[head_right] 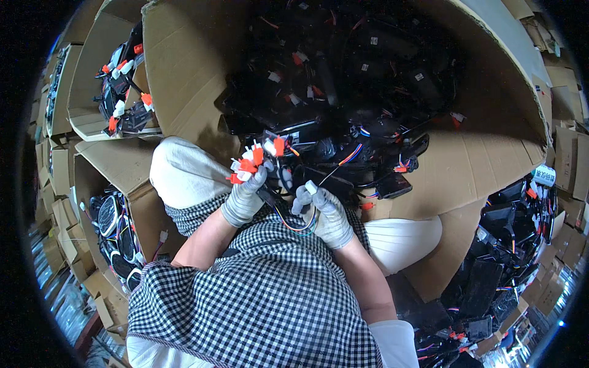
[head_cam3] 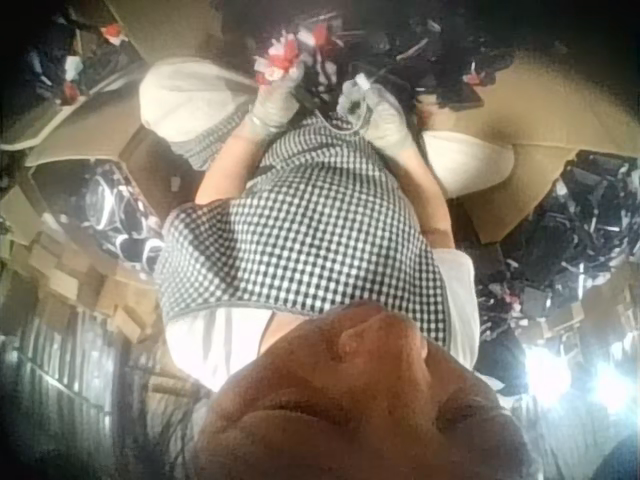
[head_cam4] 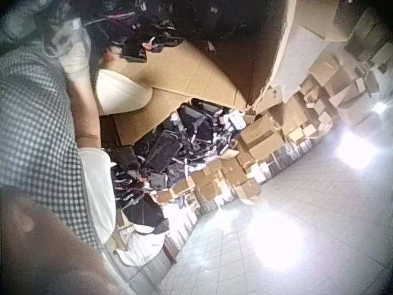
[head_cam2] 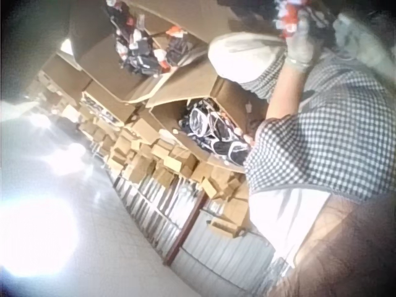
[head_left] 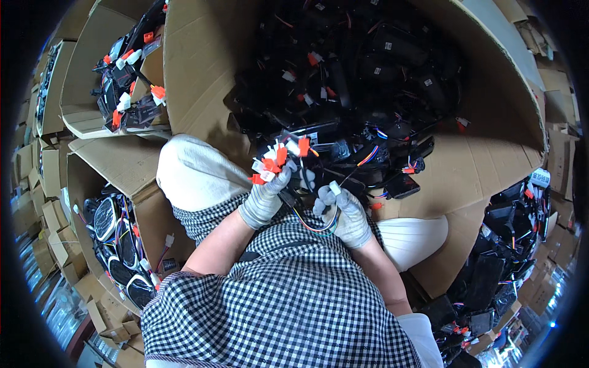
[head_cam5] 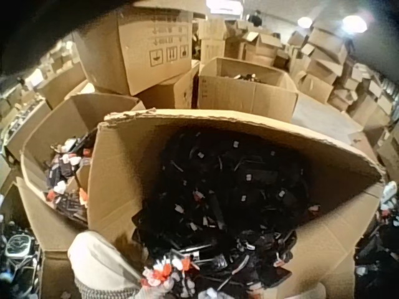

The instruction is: The person sorts and organizes electronic wiring harnesses and electronic connectors by hand, placing them into cardboard boxes.

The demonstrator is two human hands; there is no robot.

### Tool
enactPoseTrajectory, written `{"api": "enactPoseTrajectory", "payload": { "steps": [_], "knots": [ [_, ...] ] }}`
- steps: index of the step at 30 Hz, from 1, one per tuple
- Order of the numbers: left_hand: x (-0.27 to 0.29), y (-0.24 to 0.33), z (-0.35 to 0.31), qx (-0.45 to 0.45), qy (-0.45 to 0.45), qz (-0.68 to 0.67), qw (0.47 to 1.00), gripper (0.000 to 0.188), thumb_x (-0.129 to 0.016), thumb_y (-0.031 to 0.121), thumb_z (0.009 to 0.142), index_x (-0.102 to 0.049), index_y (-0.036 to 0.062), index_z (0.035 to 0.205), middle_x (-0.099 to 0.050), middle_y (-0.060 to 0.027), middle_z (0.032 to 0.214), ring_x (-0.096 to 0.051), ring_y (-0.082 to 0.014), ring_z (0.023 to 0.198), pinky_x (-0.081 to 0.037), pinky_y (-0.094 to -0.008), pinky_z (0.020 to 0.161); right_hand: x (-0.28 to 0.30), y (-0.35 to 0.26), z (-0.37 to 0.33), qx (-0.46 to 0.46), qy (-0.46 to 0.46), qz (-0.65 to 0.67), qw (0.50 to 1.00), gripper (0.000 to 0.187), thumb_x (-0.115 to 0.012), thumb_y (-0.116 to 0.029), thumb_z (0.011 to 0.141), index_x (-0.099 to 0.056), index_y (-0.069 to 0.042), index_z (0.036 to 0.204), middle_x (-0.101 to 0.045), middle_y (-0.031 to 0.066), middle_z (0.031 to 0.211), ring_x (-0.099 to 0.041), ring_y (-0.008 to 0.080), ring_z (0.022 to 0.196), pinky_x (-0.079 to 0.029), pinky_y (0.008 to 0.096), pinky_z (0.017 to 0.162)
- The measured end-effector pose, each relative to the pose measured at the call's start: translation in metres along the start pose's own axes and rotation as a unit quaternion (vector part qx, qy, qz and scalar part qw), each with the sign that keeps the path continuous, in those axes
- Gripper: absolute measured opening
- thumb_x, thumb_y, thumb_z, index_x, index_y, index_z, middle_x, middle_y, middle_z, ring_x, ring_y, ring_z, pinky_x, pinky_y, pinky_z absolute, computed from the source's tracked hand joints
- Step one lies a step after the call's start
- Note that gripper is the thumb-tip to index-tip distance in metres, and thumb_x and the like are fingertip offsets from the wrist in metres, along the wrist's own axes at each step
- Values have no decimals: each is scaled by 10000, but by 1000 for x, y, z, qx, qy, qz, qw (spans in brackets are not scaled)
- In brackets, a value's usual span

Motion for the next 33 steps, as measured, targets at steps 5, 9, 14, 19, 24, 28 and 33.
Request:
{"api": "enactPoseTrajectory", "payload": {
  "steps": [5,9,14,19,24,28,33],
  "knots": [
    [22,-11,1,-14,14,93,995,383,-687,345,810,-536,98,1061,-554,19,770,-523,-67,625,-413,-198,568,1,-9,7,14,111,-154,982,422,-634,-364,835,-580,-10,1056,-628,81,961,-599,159,761,-501,293,718],
    [19,-9,2,-28,-4,158,987,344,-679,341,812,-546,86,1001,-520,22,713,-479,-58,571,-373,-203,524,31,-69,42,111,159,-13,981,286,-582,-295,888,-607,-24,976,-629,45,858,-595,101,665,-487,223,560],
    [9,4,9,-21,-61,32,997,331,-685,313,819,-516,93,1000,-495,18,721,-472,-70,576,-404,-229,572,-23,-84,46,160,57,31,985,160,-534,-203,919,-584,-62,862,-483,-22,683,-397,68,490,-369,229,515],
    [6,9,9,-57,-20,-46,997,395,-775,297,727,-504,111,946,-489,35,652,-476,-68,558,-410,-232,534,-32,-64,24,184,-151,212,948,354,-405,-283,970,-357,-163,641,-468,-28,710,-263,34,392,-289,226,486],
    [5,9,9,-73,-11,45,996,391,-758,341,740,-494,96,890,-492,7,673,-495,-78,563,-449,-226,561,48,-30,4,157,64,192,967,225,-556,-293,898,-582,-71,924,-510,-5,819,-454,86,619,-374,265,589],
    [38,-24,19,-355,-56,767,531,307,-620,214,813,-517,75,1067,-528,-90,909,-523,-169,706,-420,-290,553,92,4,-44,51,288,70,954,296,-590,-274,887,-569,-21,1040,-614,67,901,-563,141,736,-494,286,683],
    [38,-32,9,-388,-9,885,257,435,-489,186,886,-377,182,1307,-530,-71,1099,-538,-164,773,-456,-273,606,14,-16,-59,-12,227,-213,950,342,-488,-299,939,-581,-2,1082,-637,146,1040,-645,189,815,-525,304,732]
  ]
}}
Point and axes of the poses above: each hand's wrist, its own z-axis towards the middle knuckle, its own x-axis out of the back of the hand, y = z × x, the point moved 3 cm from there along z, towards the middle knuckle
